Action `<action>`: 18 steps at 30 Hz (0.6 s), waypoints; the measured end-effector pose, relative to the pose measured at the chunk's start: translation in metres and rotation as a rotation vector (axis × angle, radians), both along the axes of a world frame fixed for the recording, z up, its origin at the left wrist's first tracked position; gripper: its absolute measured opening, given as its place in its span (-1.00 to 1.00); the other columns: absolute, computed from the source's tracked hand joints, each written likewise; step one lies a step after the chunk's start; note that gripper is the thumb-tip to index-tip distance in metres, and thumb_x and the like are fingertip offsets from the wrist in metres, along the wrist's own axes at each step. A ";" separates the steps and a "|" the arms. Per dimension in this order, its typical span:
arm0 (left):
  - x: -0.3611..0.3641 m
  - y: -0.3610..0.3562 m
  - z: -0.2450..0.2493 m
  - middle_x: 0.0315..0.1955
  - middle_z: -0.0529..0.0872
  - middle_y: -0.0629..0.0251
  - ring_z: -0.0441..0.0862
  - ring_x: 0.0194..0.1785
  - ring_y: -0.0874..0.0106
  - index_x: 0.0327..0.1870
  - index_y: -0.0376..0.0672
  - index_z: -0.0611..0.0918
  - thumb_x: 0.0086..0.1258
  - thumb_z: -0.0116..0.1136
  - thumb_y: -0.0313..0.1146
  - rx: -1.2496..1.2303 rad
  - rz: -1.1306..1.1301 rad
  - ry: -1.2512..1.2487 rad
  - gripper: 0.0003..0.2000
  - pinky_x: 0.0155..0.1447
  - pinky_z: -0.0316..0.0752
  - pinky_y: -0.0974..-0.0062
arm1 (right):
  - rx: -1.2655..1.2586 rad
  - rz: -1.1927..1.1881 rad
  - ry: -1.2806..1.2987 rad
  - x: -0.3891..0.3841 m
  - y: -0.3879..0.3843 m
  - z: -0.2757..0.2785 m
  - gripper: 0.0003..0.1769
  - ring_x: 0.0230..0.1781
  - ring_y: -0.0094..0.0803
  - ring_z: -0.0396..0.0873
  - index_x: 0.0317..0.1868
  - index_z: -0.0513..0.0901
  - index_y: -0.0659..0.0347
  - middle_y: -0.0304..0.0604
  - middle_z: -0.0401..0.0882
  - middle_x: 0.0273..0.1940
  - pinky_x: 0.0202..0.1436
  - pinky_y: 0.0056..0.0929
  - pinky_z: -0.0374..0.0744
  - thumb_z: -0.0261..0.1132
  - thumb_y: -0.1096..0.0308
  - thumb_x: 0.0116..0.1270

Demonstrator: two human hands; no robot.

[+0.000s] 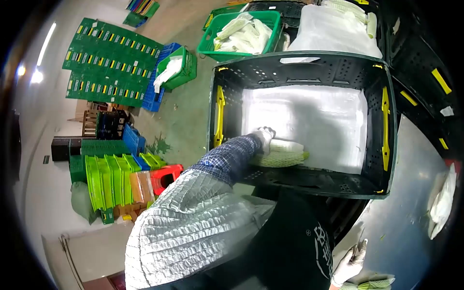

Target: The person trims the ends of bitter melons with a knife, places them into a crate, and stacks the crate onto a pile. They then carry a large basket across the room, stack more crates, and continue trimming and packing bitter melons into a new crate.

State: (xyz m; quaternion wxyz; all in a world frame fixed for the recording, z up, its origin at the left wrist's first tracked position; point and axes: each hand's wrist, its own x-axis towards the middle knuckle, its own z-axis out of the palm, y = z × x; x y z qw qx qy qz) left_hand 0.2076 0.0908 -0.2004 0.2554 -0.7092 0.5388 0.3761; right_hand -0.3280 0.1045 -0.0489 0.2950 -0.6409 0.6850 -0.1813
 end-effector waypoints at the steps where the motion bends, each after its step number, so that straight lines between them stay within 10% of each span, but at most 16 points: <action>1: 0.002 0.013 -0.007 0.23 0.58 -0.01 0.54 0.30 0.17 0.36 -0.20 0.42 -0.06 0.50 -0.19 -0.007 0.166 0.071 -0.15 0.37 0.46 0.34 | -0.024 0.018 0.001 -0.002 0.001 -0.004 -0.52 0.10 -0.33 0.69 0.35 0.51 0.26 0.02 0.65 0.18 0.12 -0.47 0.63 0.20 0.58 0.44; 3: -0.002 0.024 0.002 0.25 0.56 -0.01 0.54 0.30 0.15 0.47 -0.15 0.25 -0.05 0.49 -0.20 -0.031 0.309 0.080 -0.04 0.35 0.47 0.37 | -0.060 0.045 0.032 0.003 -0.003 -0.003 -0.52 0.08 -0.32 0.70 0.34 0.52 0.26 0.02 0.66 0.17 0.11 -0.46 0.64 0.21 0.60 0.42; 9: 0.026 0.012 0.030 0.05 0.70 -0.04 0.66 0.11 0.16 0.18 -0.22 0.60 -0.06 0.52 -0.17 -0.432 0.430 0.163 -0.31 0.20 0.56 0.34 | -0.044 0.106 -0.093 0.020 -0.026 -0.002 -0.47 0.05 -0.27 0.71 0.33 0.52 0.29 0.12 0.66 0.14 0.11 -0.43 0.64 0.19 0.66 0.33; 15: 0.000 -0.042 0.136 0.03 0.66 0.07 0.67 0.00 0.30 0.40 -0.26 0.38 0.19 0.45 -0.37 -0.500 0.919 1.541 -0.28 0.14 0.62 0.32 | -0.129 0.338 -0.213 0.093 -0.094 0.060 -0.54 0.06 -0.32 0.71 0.25 0.55 0.39 0.07 0.69 0.12 0.09 -0.48 0.59 0.12 0.69 0.33; 18: -0.060 -0.053 0.190 0.03 0.60 0.11 0.67 -0.05 0.28 0.43 -0.17 0.33 0.16 0.43 -0.44 -0.382 0.949 1.747 -0.24 0.07 0.64 0.22 | -0.073 0.294 -0.727 0.142 -0.121 0.095 -0.47 0.18 -0.28 0.63 0.29 0.51 0.44 0.05 0.59 0.24 0.26 -0.42 0.55 0.19 0.74 0.29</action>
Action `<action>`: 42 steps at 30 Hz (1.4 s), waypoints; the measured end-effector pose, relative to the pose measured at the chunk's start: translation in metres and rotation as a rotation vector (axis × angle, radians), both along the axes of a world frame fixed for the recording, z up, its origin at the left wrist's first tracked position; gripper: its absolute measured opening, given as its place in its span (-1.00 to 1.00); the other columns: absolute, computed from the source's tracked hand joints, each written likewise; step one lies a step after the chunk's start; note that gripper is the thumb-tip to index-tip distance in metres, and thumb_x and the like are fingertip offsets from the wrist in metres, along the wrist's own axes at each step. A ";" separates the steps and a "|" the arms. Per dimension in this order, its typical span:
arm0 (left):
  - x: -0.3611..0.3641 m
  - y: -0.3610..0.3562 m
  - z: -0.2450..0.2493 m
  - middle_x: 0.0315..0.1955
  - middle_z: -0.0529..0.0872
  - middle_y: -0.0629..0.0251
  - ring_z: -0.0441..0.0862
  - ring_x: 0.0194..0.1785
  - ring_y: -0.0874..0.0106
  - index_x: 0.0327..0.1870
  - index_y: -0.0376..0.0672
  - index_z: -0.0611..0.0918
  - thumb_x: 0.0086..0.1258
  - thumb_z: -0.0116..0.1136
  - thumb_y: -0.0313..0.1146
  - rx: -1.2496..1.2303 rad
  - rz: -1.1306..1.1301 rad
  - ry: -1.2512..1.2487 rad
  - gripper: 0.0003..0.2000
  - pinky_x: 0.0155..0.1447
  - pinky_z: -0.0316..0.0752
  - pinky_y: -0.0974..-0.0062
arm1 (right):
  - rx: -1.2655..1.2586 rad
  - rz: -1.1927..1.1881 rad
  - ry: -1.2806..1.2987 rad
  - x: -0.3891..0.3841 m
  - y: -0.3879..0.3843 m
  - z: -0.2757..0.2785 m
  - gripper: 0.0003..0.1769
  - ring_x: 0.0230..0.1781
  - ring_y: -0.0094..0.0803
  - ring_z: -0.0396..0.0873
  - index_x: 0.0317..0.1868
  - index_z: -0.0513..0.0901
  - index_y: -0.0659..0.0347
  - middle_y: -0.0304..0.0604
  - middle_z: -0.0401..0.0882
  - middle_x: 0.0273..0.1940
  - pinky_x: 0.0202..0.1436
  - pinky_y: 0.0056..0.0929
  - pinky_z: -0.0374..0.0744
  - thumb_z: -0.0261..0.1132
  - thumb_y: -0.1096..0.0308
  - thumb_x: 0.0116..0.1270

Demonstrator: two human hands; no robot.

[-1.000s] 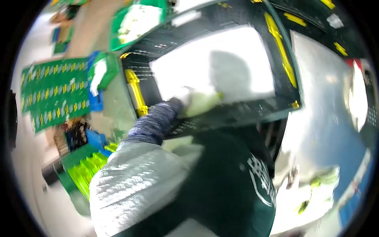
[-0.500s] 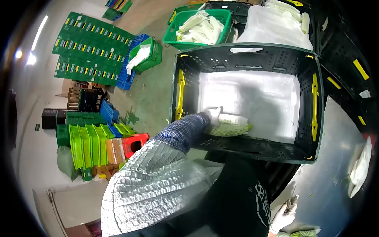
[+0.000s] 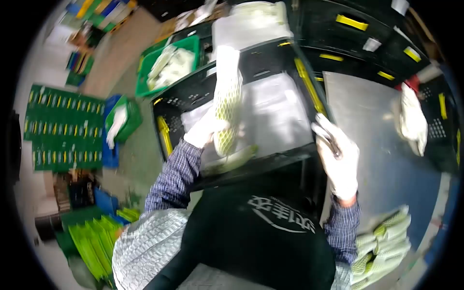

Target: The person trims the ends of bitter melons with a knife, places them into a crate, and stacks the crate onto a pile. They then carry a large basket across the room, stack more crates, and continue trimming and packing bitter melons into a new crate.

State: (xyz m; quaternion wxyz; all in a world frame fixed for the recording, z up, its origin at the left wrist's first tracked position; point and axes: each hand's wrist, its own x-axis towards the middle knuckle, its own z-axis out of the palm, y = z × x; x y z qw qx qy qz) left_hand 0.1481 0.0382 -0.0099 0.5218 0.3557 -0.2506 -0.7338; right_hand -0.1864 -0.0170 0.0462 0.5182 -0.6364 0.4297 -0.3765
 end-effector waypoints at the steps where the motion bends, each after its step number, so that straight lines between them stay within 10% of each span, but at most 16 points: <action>1: -0.013 -0.008 0.005 0.07 0.60 0.13 0.67 0.01 0.26 0.46 -0.17 0.30 0.10 0.46 -0.44 -0.076 -0.059 -0.115 -0.16 0.10 0.65 0.20 | -0.028 0.003 -0.084 0.015 -0.009 0.012 -0.43 0.21 -0.27 0.61 0.32 0.49 0.43 0.07 0.56 0.27 0.29 -0.41 0.54 0.23 0.75 0.26; 6: -0.070 -0.017 0.048 0.12 0.60 0.21 0.62 0.09 0.35 0.45 -0.20 0.32 -0.05 0.57 -0.44 -0.296 -0.029 -0.263 -0.07 0.17 0.56 0.40 | -0.445 0.016 -0.391 0.056 -0.038 0.050 -0.21 0.25 -0.35 0.56 0.43 0.39 0.31 -0.01 0.47 0.37 0.27 -0.52 0.53 0.46 0.57 0.16; 8: -0.077 -0.019 0.058 0.12 0.59 0.23 0.59 0.11 0.39 0.44 -0.21 0.34 -0.04 0.58 -0.44 -0.317 -0.090 -0.320 -0.08 0.23 0.50 0.43 | -0.644 0.061 -0.146 0.054 -0.044 0.062 -0.28 0.40 -0.27 0.41 0.36 0.45 0.31 0.03 0.36 0.44 0.35 -0.39 0.47 0.45 0.61 0.16; 11: -0.089 -0.013 0.062 0.15 0.59 0.26 0.57 0.11 0.40 0.46 -0.22 0.32 0.00 0.57 -0.43 -0.221 -0.104 -0.214 -0.09 0.19 0.53 0.47 | -0.964 -0.027 0.180 0.046 -0.040 0.057 -0.65 0.08 -0.11 0.69 -0.02 0.70 0.25 0.11 0.58 0.23 0.10 -0.40 0.65 0.47 0.53 0.14; 17: -0.098 -0.013 0.070 0.17 0.61 0.08 0.57 0.24 0.26 0.38 -0.29 0.39 0.13 0.28 -0.62 -0.050 -0.034 0.086 -0.32 0.30 0.52 0.36 | -1.185 0.118 0.233 0.045 0.014 0.054 -0.64 -0.49 -0.46 0.61 -0.17 0.66 -0.01 -0.32 0.66 -0.26 -0.43 -0.49 0.55 0.48 0.35 -0.07; 20: -0.104 -0.012 0.064 0.22 0.58 0.06 0.58 0.24 0.23 0.41 -0.27 0.35 0.18 0.29 -0.52 -0.142 -0.035 0.118 -0.31 0.30 0.52 0.36 | -0.946 0.353 0.462 0.034 0.017 0.064 -0.62 -0.48 -0.39 0.66 -0.11 0.68 0.08 -0.20 0.72 -0.26 -0.44 -0.50 0.57 0.46 0.46 -0.02; 23: -0.105 -0.016 0.057 0.22 0.59 0.11 0.58 0.25 0.27 0.45 -0.25 0.31 0.08 0.41 -0.47 -0.200 -0.118 0.069 -0.18 0.32 0.50 0.35 | -0.726 0.125 0.105 0.019 0.005 0.035 -0.72 -0.50 -0.35 0.68 -0.04 0.73 0.22 -0.10 0.74 -0.33 -0.38 -0.52 0.60 0.31 0.54 0.21; 26: -0.103 -0.016 0.052 0.27 0.55 0.12 0.56 0.28 0.23 0.51 -0.22 0.23 -0.03 0.41 -0.61 -0.200 -0.204 0.109 -0.06 0.35 0.50 0.24 | 0.107 0.147 -0.039 -0.009 0.008 0.073 -0.61 -0.46 -0.56 0.64 0.20 0.62 0.32 -0.19 0.75 -0.33 -0.36 -0.53 0.58 0.25 0.38 0.41; 31: -0.113 -0.015 0.061 0.18 0.63 0.15 0.62 0.20 0.27 0.48 -0.22 0.28 -0.09 0.47 -0.58 -0.192 -0.318 -0.065 -0.05 0.31 0.53 0.28 | -0.261 0.154 -0.152 -0.018 -0.008 0.050 -0.15 0.15 -0.33 0.57 0.43 0.38 0.30 0.08 0.59 0.19 0.28 -0.38 0.52 0.53 0.24 0.17; 36: -0.125 -0.021 0.040 0.12 0.67 0.18 0.60 0.17 0.40 0.33 -0.26 0.49 -0.16 0.56 -0.40 -0.573 -0.278 -1.000 -0.15 0.32 0.47 0.38 | -0.266 0.222 0.026 -0.029 -0.007 0.066 -0.03 0.09 -0.33 0.61 0.41 0.37 0.34 0.05 0.63 0.13 0.19 -0.39 0.58 0.60 0.15 0.03; 38: -0.127 -0.017 0.051 0.16 0.65 0.14 0.57 0.21 0.36 0.34 -0.28 0.49 -0.14 0.58 -0.32 -0.438 -0.338 -0.630 -0.14 0.37 0.41 0.38 | -0.192 0.307 0.009 -0.038 -0.008 0.071 -0.06 0.08 -0.34 0.62 0.39 0.38 0.34 0.05 0.64 0.11 0.19 -0.39 0.59 0.59 0.18 0.04; 42: -0.142 -0.011 0.059 0.16 0.65 0.13 0.57 0.21 0.38 0.38 -0.30 0.45 -0.09 0.60 -0.31 -0.596 -0.357 -1.073 -0.12 0.35 0.40 0.40 | -0.195 0.271 -0.081 -0.049 -0.006 0.057 -0.12 0.09 -0.35 0.62 0.38 0.43 0.26 -0.01 0.65 0.11 0.23 -0.41 0.57 0.56 0.21 0.05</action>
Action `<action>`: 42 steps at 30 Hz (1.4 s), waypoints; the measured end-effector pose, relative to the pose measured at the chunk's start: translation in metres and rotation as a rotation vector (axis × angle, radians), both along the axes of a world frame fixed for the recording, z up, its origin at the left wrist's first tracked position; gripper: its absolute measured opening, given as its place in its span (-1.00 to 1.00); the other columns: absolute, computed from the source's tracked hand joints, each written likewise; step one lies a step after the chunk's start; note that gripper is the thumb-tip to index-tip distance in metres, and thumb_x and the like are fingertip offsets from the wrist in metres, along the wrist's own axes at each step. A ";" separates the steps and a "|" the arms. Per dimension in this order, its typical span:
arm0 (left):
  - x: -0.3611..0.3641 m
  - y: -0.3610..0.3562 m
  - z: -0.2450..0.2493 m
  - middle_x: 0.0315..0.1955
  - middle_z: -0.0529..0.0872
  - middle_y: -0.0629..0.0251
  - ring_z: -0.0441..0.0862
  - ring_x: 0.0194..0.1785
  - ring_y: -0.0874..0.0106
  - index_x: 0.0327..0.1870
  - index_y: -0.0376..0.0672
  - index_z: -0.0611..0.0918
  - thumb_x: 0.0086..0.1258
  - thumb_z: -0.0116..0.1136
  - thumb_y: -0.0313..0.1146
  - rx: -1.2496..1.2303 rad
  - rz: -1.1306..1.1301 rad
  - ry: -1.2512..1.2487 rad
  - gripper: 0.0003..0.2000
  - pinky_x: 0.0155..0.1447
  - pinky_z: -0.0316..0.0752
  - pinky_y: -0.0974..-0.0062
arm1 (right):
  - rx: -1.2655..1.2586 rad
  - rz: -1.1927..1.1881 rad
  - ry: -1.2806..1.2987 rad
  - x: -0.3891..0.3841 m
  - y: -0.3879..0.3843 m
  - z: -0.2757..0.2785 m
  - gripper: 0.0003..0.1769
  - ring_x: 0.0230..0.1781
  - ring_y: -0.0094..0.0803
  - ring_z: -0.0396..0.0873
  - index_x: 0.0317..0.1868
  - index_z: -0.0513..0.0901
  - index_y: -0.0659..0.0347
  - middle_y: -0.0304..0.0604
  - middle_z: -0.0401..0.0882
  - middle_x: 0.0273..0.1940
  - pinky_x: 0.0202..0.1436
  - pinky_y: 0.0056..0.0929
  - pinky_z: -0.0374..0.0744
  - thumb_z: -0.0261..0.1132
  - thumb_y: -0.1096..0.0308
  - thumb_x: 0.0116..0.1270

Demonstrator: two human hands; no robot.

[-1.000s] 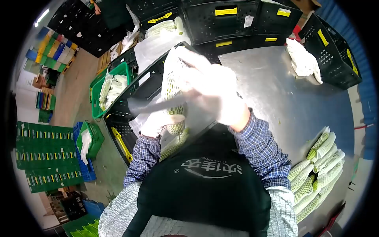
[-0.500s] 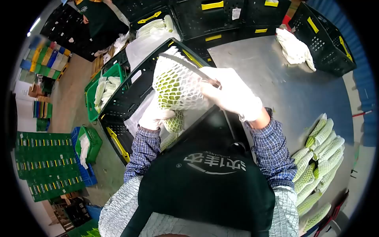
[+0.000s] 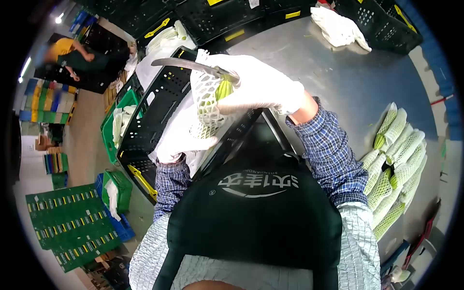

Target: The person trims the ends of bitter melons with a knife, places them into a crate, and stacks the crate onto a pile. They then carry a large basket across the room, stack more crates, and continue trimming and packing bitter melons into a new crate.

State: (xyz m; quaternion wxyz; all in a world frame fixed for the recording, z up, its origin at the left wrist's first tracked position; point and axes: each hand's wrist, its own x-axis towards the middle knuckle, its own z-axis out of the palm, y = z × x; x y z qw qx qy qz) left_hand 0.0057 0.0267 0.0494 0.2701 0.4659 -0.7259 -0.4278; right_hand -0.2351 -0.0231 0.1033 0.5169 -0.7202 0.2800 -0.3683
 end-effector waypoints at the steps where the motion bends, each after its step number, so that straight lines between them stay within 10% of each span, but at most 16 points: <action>1: -0.001 -0.001 0.001 0.15 0.66 0.13 0.58 0.19 0.39 0.38 -0.30 0.46 -0.08 0.60 -0.31 -0.079 -0.008 -0.082 -0.13 0.34 0.41 0.41 | -0.105 -0.032 -0.040 0.000 -0.005 -0.014 -0.14 0.01 -0.33 0.68 0.39 0.44 0.20 0.01 0.69 0.06 0.16 -0.41 0.61 0.53 0.16 0.07; 9: -0.007 -0.016 0.001 -0.10 0.78 0.12 0.77 -0.10 0.37 0.15 -0.27 0.61 0.02 0.54 -0.30 -0.524 0.069 -0.293 -0.39 0.02 0.63 0.48 | -0.862 -0.631 0.520 0.002 0.031 0.002 -0.41 -0.56 -0.30 0.62 0.16 0.69 0.07 -0.22 0.59 -0.58 -0.39 -0.38 0.59 0.41 0.23 0.03; 12: -0.026 -0.011 0.005 -0.19 0.79 0.18 0.73 -0.16 0.41 -0.09 -0.23 0.74 0.21 0.40 -0.36 -0.257 0.128 0.175 -0.74 -0.07 0.64 0.49 | -0.795 -0.567 0.555 0.006 0.047 -0.032 -0.65 -0.44 -0.28 0.65 -0.07 0.75 0.13 -0.20 0.65 -0.45 -0.31 -0.34 0.60 0.34 0.29 0.09; 15: -0.028 -0.019 0.009 -0.16 0.78 0.25 0.72 -0.18 0.39 -0.07 -0.25 0.74 0.21 0.40 -0.46 -0.584 -0.038 -0.096 -0.75 -0.01 0.62 0.50 | -0.810 -0.546 0.530 0.014 0.055 -0.054 -0.77 -0.40 -0.25 0.64 -0.22 0.75 0.11 -0.19 0.64 -0.43 -0.30 -0.30 0.59 0.32 0.31 0.10; 18: -0.036 -0.020 -0.009 -0.21 0.76 0.26 0.71 -0.17 0.38 0.27 -0.23 0.52 0.17 0.45 -0.46 -0.215 0.054 0.430 -0.42 0.00 0.61 0.54 | -0.689 -0.412 0.530 0.016 0.056 -0.029 -0.84 -0.41 -0.23 0.63 -0.31 0.73 0.10 -0.22 0.61 -0.45 -0.33 -0.27 0.56 0.32 0.29 0.09; 19: -0.037 -0.019 -0.012 -0.22 0.76 0.26 0.71 -0.18 0.39 0.26 -0.22 0.52 0.18 0.44 -0.45 -0.062 0.073 0.625 -0.43 -0.01 0.61 0.54 | -0.695 -0.431 0.496 0.020 0.054 -0.024 -0.67 -0.58 -0.20 0.59 -0.40 0.69 0.04 -0.17 0.57 -0.58 -0.48 -0.27 0.52 0.30 -0.05 0.21; 25: -0.029 -0.021 -0.028 -0.26 0.73 0.28 0.68 -0.23 0.41 0.18 -0.19 0.53 0.20 0.43 -0.42 0.445 -0.208 1.573 -0.50 -0.08 0.59 0.53 | -0.635 -0.263 0.603 0.034 0.054 -0.007 -0.50 -0.61 -0.18 0.57 0.04 0.72 -0.13 -0.18 0.56 -0.59 -0.53 -0.24 0.45 0.31 -0.19 0.17; 27: -0.032 -0.023 -0.032 -0.28 0.72 0.29 0.68 -0.25 0.42 0.15 -0.17 0.53 0.21 0.42 -0.40 0.463 -0.300 1.690 -0.53 -0.10 0.59 0.53 | -0.690 -0.252 0.498 0.037 0.055 -0.013 -0.77 -0.54 -0.22 0.60 -0.31 0.71 0.00 -0.21 0.59 -0.55 -0.44 -0.25 0.50 0.31 0.09 0.11; 30: -0.035 -0.023 -0.032 -0.30 0.71 0.30 0.67 -0.28 0.43 0.11 -0.16 0.53 0.23 0.41 -0.38 0.463 -0.383 1.782 -0.57 -0.13 0.58 0.53 | -0.781 -0.228 0.434 0.042 0.059 -0.019 -0.88 -0.50 -0.25 0.62 -0.45 0.70 0.06 -0.25 0.61 -0.50 -0.37 -0.22 0.54 0.32 0.24 0.10; 35: -0.036 -0.022 -0.038 -0.33 0.69 0.32 0.65 -0.32 0.45 0.05 -0.12 0.54 0.25 0.40 -0.35 0.438 -0.461 1.856 -0.63 -0.19 0.57 0.53 | -0.944 -0.214 0.367 0.052 0.067 -0.023 -0.50 -0.52 -0.31 0.56 0.22 0.63 0.10 -0.14 0.55 -0.28 -0.48 -0.29 0.55 0.28 0.29 0.24; 42: -0.031 -0.018 -0.040 -0.38 0.66 0.34 0.62 -0.39 0.47 -0.05 -0.08 0.54 0.28 0.37 -0.31 0.423 -0.510 1.910 -0.70 -0.26 0.55 0.53 | -0.857 -0.119 0.385 0.062 0.073 -0.014 -0.68 -0.50 -0.32 0.56 -0.03 0.68 0.14 -0.15 0.51 -0.31 -0.50 -0.39 0.53 0.31 0.33 0.17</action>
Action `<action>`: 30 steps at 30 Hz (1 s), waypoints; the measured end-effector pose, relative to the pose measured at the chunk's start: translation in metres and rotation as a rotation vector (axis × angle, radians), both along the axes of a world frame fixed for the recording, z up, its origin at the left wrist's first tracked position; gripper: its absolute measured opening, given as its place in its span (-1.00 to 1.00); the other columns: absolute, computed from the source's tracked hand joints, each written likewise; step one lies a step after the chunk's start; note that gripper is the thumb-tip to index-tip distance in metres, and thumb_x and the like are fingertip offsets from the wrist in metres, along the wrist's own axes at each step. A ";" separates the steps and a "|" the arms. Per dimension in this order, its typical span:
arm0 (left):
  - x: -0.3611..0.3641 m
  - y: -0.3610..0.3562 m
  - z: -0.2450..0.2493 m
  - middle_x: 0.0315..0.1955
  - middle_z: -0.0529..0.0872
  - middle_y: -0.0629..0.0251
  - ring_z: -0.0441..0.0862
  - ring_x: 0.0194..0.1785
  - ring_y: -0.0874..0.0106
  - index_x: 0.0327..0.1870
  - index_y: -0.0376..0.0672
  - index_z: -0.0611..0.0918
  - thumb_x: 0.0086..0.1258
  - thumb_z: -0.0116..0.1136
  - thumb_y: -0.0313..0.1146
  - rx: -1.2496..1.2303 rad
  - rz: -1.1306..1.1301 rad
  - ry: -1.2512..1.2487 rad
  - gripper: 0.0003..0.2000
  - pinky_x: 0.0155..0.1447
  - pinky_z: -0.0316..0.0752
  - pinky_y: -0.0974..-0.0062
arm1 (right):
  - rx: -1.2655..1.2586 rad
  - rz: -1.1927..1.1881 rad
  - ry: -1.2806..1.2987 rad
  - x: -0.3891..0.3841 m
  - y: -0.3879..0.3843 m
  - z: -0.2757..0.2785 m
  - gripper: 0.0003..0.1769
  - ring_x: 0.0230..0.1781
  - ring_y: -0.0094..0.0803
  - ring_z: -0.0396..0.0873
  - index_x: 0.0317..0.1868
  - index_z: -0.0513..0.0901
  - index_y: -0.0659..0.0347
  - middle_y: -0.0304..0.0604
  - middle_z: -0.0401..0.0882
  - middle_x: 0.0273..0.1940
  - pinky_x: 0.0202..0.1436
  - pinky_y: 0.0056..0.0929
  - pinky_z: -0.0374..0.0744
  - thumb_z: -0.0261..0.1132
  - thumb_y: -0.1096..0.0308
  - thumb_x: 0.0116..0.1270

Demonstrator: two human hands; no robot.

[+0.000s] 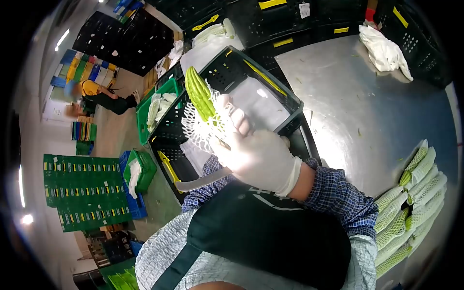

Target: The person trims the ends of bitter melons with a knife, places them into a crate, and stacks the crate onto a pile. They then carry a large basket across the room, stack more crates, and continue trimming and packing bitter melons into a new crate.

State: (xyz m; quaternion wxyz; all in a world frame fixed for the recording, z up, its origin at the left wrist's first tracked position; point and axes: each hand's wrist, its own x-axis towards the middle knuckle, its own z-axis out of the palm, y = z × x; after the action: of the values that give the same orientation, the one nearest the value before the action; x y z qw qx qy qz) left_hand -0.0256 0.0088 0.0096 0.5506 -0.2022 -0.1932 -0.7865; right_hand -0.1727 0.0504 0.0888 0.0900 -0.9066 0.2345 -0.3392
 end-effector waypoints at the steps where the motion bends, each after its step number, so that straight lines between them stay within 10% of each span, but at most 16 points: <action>1: 0.001 0.001 0.000 -0.39 0.65 0.34 0.62 -0.39 0.48 -0.06 -0.08 0.55 0.28 0.37 -0.30 0.000 0.001 0.000 -0.72 -0.27 0.55 0.53 | -0.011 0.006 -0.022 0.004 0.001 -0.006 -0.65 -0.46 -0.32 0.58 -0.03 0.67 0.16 -0.17 0.56 -0.28 -0.44 -0.37 0.56 0.33 0.33 0.14; 14: 0.003 0.003 0.002 -0.66 0.42 0.42 0.34 -0.72 0.58 -0.31 -0.12 0.43 0.43 0.14 -0.50 -0.045 -0.143 0.124 -0.87 -0.66 0.29 0.59 | -0.294 0.048 0.019 0.014 0.013 0.003 -0.70 -0.48 -0.51 0.56 -0.11 0.70 0.13 -0.17 0.68 -0.11 -0.40 -0.54 0.51 0.26 0.29 0.14; 21: 0.009 0.002 -0.004 -0.38 0.52 0.28 0.48 -0.40 0.43 0.02 -0.19 0.45 0.36 0.21 -0.20 0.143 0.013 -0.053 -0.65 -0.38 0.45 0.44 | -0.194 -0.051 -0.147 -0.001 -0.008 0.015 -0.80 -0.52 -0.45 0.55 -0.22 0.71 0.11 -0.20 0.66 -0.19 -0.49 -0.45 0.50 0.30 0.40 0.09; 24: 0.014 0.001 -0.010 -0.26 0.56 0.23 0.54 -0.26 0.36 0.16 -0.21 0.46 0.33 0.25 -0.07 0.333 0.055 -0.171 -0.49 -0.26 0.52 0.37 | -0.140 -0.308 -0.422 -0.033 -0.054 0.025 -0.65 -0.38 -0.34 0.60 -0.01 0.70 0.22 -0.14 0.63 -0.21 -0.22 -0.50 0.60 0.27 0.67 0.19; 27: 0.022 -0.007 -0.006 -0.14 0.60 0.17 0.60 -0.12 0.29 0.30 -0.24 0.46 0.30 0.28 0.06 0.512 0.079 -0.277 -0.33 -0.14 0.59 0.30 | 0.036 -0.505 -0.569 -0.064 -0.078 0.004 -0.66 -0.34 -0.42 0.67 0.03 0.69 0.14 -0.21 0.69 -0.20 -0.19 -0.52 0.63 0.32 0.52 0.23; 30: 0.044 -0.028 -0.035 0.02 0.69 0.16 0.64 0.04 0.24 0.12 -0.22 0.58 0.39 0.16 0.05 0.674 0.577 -0.469 -0.49 0.15 0.60 0.24 | 0.139 -0.587 -0.423 -0.060 -0.056 -0.004 -0.67 -0.38 -0.40 0.68 0.03 0.71 0.12 -0.18 0.74 -0.18 -0.21 -0.51 0.64 0.34 0.48 0.23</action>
State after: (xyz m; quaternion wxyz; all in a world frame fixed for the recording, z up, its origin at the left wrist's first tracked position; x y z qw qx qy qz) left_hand 0.0189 -0.0197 -0.0254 0.7222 0.2306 -0.0950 -0.6451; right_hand -0.2323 -0.0054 0.0850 0.0965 -0.7023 0.4833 -0.5136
